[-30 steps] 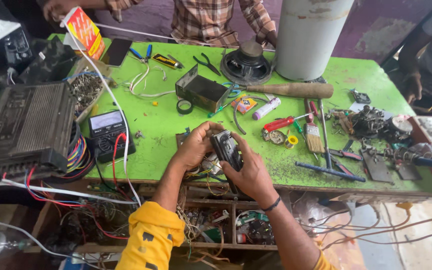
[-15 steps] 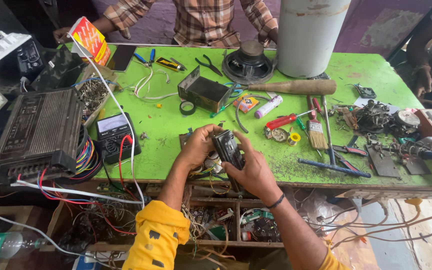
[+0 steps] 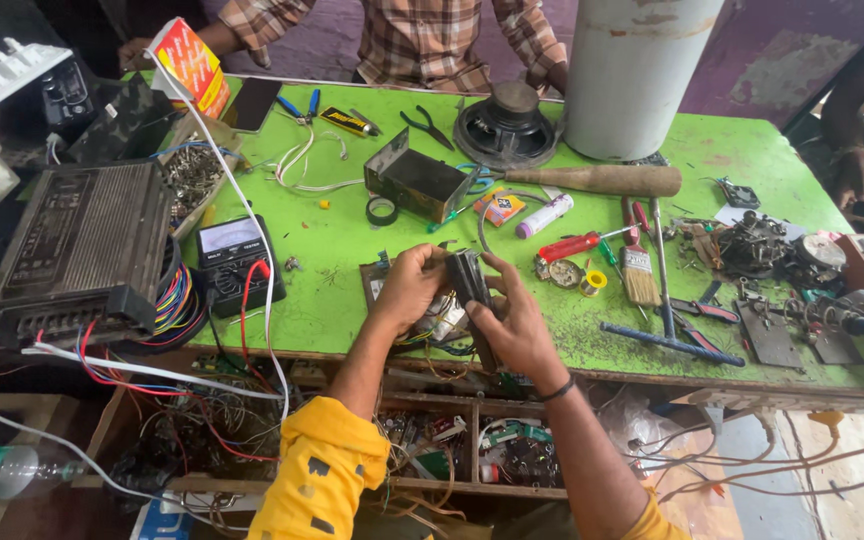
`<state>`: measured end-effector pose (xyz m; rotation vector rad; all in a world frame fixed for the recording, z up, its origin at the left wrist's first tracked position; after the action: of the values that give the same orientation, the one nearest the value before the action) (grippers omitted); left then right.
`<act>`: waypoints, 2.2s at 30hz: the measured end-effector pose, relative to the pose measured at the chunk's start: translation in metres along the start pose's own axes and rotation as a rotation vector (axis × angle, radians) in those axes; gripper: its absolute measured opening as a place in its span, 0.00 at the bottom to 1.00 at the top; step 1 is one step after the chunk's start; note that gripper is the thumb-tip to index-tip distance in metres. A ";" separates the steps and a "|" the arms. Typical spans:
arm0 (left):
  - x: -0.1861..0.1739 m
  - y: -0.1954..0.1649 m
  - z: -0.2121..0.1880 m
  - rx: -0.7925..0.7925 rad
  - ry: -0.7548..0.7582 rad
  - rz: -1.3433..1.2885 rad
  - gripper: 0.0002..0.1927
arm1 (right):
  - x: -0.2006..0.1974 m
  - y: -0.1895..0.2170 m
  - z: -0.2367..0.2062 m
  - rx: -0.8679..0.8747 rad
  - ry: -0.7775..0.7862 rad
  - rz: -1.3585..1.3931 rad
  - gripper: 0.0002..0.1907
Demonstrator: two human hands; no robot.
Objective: The person works on a disassembled electronic device on a cluttered green workbench. They use a screwdriver to adjust internal components, then attach a black plastic casing and connect wires. The person also uses a soldering iron to work on the device's circuitry.
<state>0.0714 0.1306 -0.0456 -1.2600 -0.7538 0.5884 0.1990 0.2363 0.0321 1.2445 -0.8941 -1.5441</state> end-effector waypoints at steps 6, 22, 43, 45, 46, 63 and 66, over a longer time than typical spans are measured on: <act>0.002 0.000 0.001 -0.016 0.063 0.006 0.07 | 0.001 0.004 -0.004 0.002 -0.119 -0.170 0.43; 0.002 0.001 -0.002 -0.034 0.106 -0.040 0.08 | 0.003 0.021 0.002 0.055 -0.034 -0.209 0.42; 0.005 -0.003 -0.004 -0.036 0.114 0.024 0.11 | 0.001 0.014 0.002 0.113 -0.028 -0.212 0.45; 0.003 -0.003 -0.004 -0.039 0.100 0.046 0.12 | 0.000 0.016 0.003 0.086 -0.033 -0.260 0.44; 0.003 -0.002 -0.004 -0.041 0.097 0.045 0.11 | 0.000 0.017 0.004 0.074 -0.034 -0.283 0.44; 0.002 0.003 0.000 -0.041 0.073 -0.016 0.10 | -0.003 0.020 0.007 0.038 -0.041 -0.384 0.37; 0.000 0.003 0.002 -0.038 0.051 -0.001 0.12 | -0.004 0.012 0.007 0.096 -0.055 -0.350 0.38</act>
<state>0.0700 0.1323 -0.0487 -1.3049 -0.7262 0.5410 0.1953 0.2363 0.0462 1.4937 -0.8234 -1.8332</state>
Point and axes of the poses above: each hand's wrist, its own z-axis towards the middle knuckle, its own x-axis out of the palm, y = z × x, the point moved 10 cm from there along z, towards the middle knuckle, and after that the axes turned 7 degrees about y, right-handed, at the moved point
